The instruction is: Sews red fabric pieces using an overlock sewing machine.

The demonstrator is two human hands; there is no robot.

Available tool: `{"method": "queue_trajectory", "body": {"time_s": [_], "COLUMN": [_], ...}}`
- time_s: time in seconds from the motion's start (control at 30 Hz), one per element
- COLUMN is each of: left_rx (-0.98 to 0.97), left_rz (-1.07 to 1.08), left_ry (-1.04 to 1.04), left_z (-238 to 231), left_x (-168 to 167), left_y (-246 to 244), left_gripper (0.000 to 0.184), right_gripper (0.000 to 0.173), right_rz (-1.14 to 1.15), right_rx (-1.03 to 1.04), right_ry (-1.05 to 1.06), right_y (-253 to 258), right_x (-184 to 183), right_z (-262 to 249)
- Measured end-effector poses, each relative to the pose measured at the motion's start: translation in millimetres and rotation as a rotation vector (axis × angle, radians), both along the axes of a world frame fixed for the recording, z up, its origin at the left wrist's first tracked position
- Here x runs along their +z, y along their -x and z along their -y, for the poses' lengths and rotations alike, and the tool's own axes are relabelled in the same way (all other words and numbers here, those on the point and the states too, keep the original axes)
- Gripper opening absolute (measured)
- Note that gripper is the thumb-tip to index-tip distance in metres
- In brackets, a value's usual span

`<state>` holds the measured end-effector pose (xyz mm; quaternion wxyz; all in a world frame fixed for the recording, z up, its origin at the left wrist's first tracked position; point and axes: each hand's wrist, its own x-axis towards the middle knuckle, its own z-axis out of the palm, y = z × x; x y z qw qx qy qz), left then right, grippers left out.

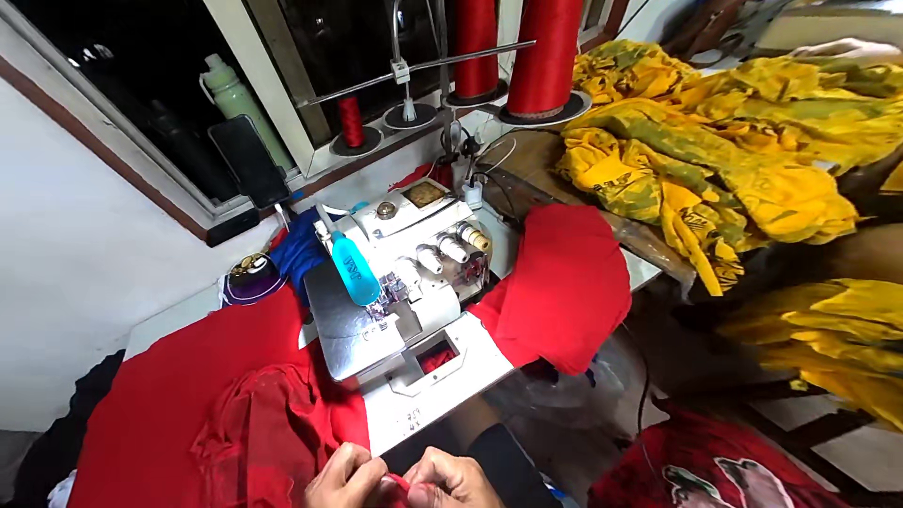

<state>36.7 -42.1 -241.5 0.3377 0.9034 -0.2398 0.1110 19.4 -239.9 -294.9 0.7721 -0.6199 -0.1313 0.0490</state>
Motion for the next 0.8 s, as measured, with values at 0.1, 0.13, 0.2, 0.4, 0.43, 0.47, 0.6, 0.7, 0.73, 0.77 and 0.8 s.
{"method": "queue_trajectory", "body": {"time_s": [0.1, 0.13, 0.2, 0.4, 0.43, 0.47, 0.6, 0.7, 0.73, 0.77, 0.8], "left_rx": [-0.075, -0.125, -0.212, -0.186, -0.057, 0.087, 0.429, 0.463, 0.472, 0.48, 0.487], "left_rz": [0.06, 0.056, 0.036, -0.132, -0.102, -0.04, 0.122, 0.062, 0.067, 0.093, 0.129], "left_ry": [-0.104, -0.155, -0.288, -0.027, 0.053, 0.074, -0.177, -0.325, -0.356, -0.376, -0.374], "left_z": [11.3, 19.6, 40.0, 14.7, 8.5, 4.4, 0.9, -3.6, -5.5, -8.5, -13.4], "left_x": [12.6, 13.7, 7.9, -19.6, -9.7, -0.9, -19.2, -39.5, -41.2, -39.7, -35.2], "left_y": [8.3, 11.3, 19.6, 36.9, 30.3, 20.1, -30.9, -46.3, -49.4, -53.0, -57.1], "left_gripper": [0.018, 0.02, 0.027, 0.026, 0.022, 0.02, 0.043, 0.036, 0.034, 0.033, 0.033], "right_gripper": [0.046, 0.053, 0.042, 0.027, 0.028, 0.029, 0.029, 0.026, 0.024, 0.023, 0.022], "right_rz": [-0.216, -0.295, -0.447, -0.298, -0.244, -0.178, 0.104, 0.208, 0.243, 0.282, 0.327], "right_rx": [0.278, 0.363, 0.431, 0.148, 0.107, 0.069, -0.099, -0.161, -0.173, -0.188, -0.207], "right_ry": [-0.125, -0.146, -0.174, 0.249, 0.283, 0.297, 0.362, 0.415, 0.428, 0.439, 0.456], "right_y": [-26.9, -39.4, -59.4, -60.5, -56.7, -51.7, -36.2, -29.4, -27.3, -26.0, -25.2], "right_x": [-6.8, -8.1, -4.9, -1.9, 1.9, 6.3, 12.1, 4.9, 2.5, 0.1, -2.7], "right_z": [13.6, 13.4, 0.8, -15.9, -15.7, -17.7, -34.5, -31.8, -28.4, -24.9, -21.9]}}
